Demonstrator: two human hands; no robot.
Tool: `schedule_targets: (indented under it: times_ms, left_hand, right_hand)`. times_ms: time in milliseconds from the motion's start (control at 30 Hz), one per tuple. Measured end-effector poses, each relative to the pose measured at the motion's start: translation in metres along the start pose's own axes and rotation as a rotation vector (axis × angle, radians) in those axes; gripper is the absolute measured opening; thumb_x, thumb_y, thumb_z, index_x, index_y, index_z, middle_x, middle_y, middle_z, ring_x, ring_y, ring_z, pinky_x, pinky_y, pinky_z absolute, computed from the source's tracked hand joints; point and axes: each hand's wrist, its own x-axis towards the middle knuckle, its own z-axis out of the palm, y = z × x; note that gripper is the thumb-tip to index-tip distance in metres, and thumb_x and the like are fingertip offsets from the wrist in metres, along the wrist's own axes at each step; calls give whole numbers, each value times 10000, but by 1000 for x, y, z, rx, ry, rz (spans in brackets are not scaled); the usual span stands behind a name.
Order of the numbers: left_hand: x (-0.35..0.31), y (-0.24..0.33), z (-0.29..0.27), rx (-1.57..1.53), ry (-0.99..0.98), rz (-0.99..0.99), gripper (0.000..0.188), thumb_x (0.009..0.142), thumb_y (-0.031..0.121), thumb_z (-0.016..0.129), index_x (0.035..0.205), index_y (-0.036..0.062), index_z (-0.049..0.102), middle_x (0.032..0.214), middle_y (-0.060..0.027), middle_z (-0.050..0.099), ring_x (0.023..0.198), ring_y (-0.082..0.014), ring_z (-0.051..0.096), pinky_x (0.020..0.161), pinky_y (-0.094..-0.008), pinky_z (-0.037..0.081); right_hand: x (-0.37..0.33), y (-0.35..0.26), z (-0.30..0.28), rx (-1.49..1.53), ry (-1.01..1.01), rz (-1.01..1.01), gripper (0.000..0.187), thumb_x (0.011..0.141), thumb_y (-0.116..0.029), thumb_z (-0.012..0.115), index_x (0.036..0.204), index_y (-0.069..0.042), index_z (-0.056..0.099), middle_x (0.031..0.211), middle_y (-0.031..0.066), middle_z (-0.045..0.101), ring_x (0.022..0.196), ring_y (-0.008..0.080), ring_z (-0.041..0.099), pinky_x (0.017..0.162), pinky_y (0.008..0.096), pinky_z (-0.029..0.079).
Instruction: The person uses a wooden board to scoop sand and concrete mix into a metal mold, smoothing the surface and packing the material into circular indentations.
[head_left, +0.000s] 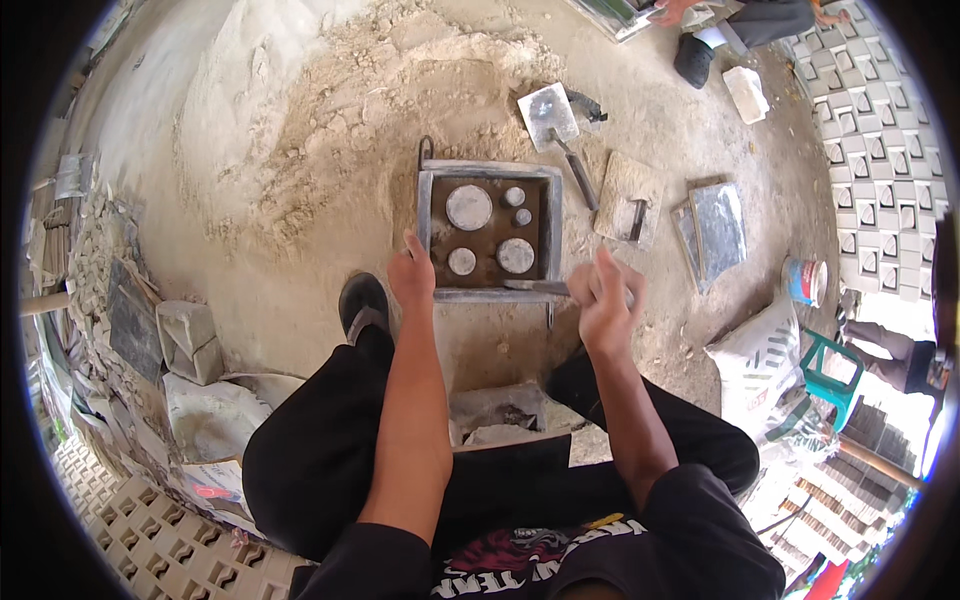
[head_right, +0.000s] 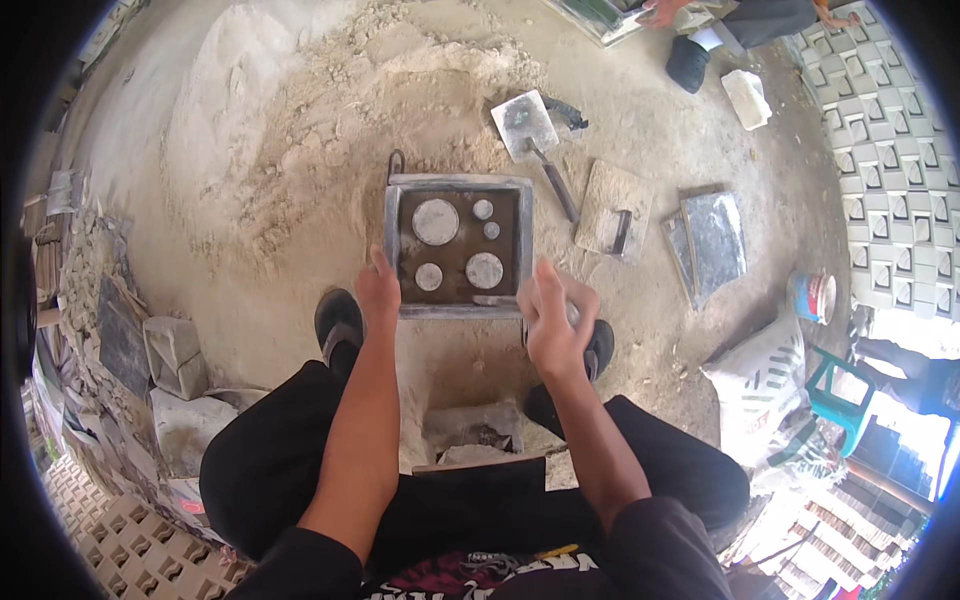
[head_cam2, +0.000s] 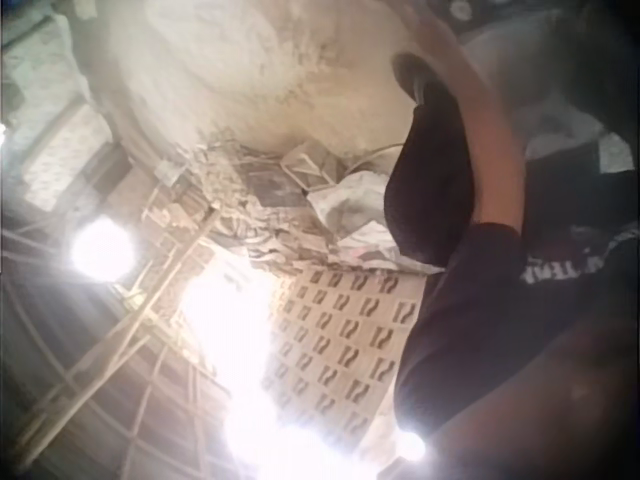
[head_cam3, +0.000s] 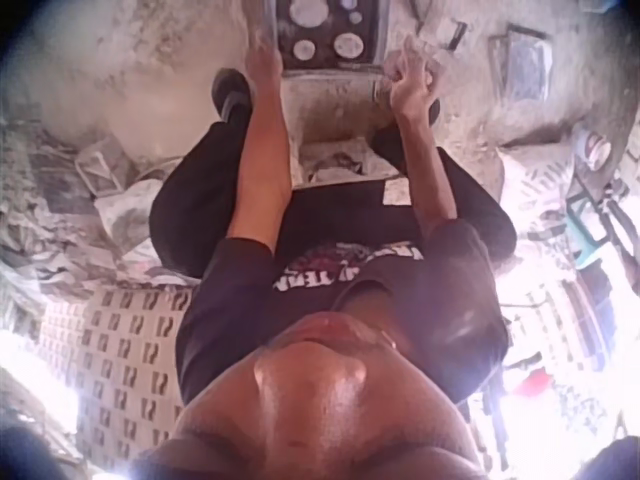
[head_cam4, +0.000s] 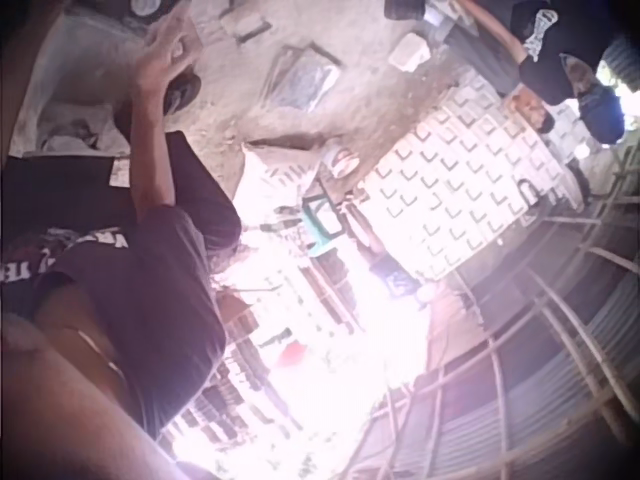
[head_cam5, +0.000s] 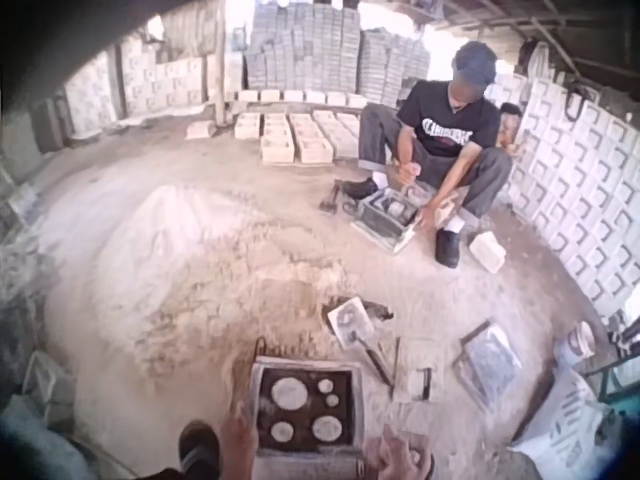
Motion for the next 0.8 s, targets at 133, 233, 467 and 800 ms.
schedule_targets:
  times_ms: [133, 233, 467, 800]
  left_hand:
    - [-2, -8, 6, -32, 31, -24, 706, 962, 520, 309, 856, -63, 693, 833, -302, 644, 834, -481, 612, 778, -543, 454]
    - [5, -3, 4, -53, 28, -66, 659, 956, 481, 336, 849, -64, 692, 824, -303, 643, 828, -483, 612, 783, -541, 454]
    - [-2, 2, 2, -57, 39, -138, 614, 902, 464, 408, 860, -84, 682, 870, -316, 647, 882, -478, 618, 821, -532, 454]
    - [22, -38, 33, -205, -39, -182, 663, 874, 522, 442, 963, -94, 671, 1000, -327, 640, 1026, -463, 596, 909, -499, 435]
  right_hand:
    - [-12, 8, -2, -139, -52, -107, 497, 990, -171, 429, 536, -131, 229, 484, -31, 228, 421, 80, 217, 434, 295, 157]
    - [-5, 2, -7, -81, -22, -39, 487, 986, -163, 419, 528, -119, 259, 477, -29, 250, 416, 79, 226, 430, 297, 164]
    - [-8, 26, -8, -139, 44, -179, 460, 980, -133, 424, 533, -104, 320, 491, -32, 262, 424, 77, 249, 423, 288, 191]
    - [-9, 10, 22, -50, 16, -103, 428, 973, -113, 428, 555, -82, 336, 499, -11, 333, 454, 76, 301, 427, 276, 231]
